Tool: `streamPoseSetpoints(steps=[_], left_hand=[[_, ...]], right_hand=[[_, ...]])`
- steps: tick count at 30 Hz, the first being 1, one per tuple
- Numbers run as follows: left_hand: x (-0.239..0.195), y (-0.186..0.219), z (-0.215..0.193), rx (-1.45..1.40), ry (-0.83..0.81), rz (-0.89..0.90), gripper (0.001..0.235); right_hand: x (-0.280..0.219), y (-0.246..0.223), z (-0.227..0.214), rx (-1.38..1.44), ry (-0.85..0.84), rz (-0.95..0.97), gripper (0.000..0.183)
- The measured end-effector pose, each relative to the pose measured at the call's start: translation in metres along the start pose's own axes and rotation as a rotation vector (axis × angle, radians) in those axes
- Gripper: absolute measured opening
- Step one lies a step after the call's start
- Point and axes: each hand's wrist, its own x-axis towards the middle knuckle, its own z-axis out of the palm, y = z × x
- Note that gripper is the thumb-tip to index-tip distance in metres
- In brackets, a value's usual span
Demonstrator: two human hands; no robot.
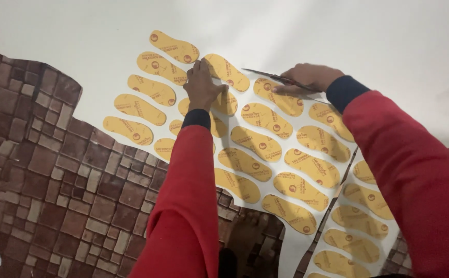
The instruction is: The person uses scissors to cut a large sheet of white paper printed with yellow insole patterns. They cut along the edges of the insole shapes to separate them from the backing sheet.
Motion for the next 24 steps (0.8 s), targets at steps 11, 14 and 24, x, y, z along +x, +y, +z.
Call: streamPoseSetpoints(steps=[11, 14, 24], left_hand=[[-0.003, 0.006, -0.005, 0.007, 0.014, -0.023, 0.105], [0.004, 0.000, 0.004, -0.020, 0.005, -0.014, 0.108], [0.003, -0.002, -0.015, -0.073, -0.050, -0.013, 0.085]], right_hand=[[-0.030, -0.057, -0.026, 0.151, -0.032, -0.014, 0.074], [-0.044, -0.071, -0.031, 0.185, -0.013, 0.009, 0.073], [-0.033, -0.081, -0.034, 0.196, -0.022, -0.004, 0.075]])
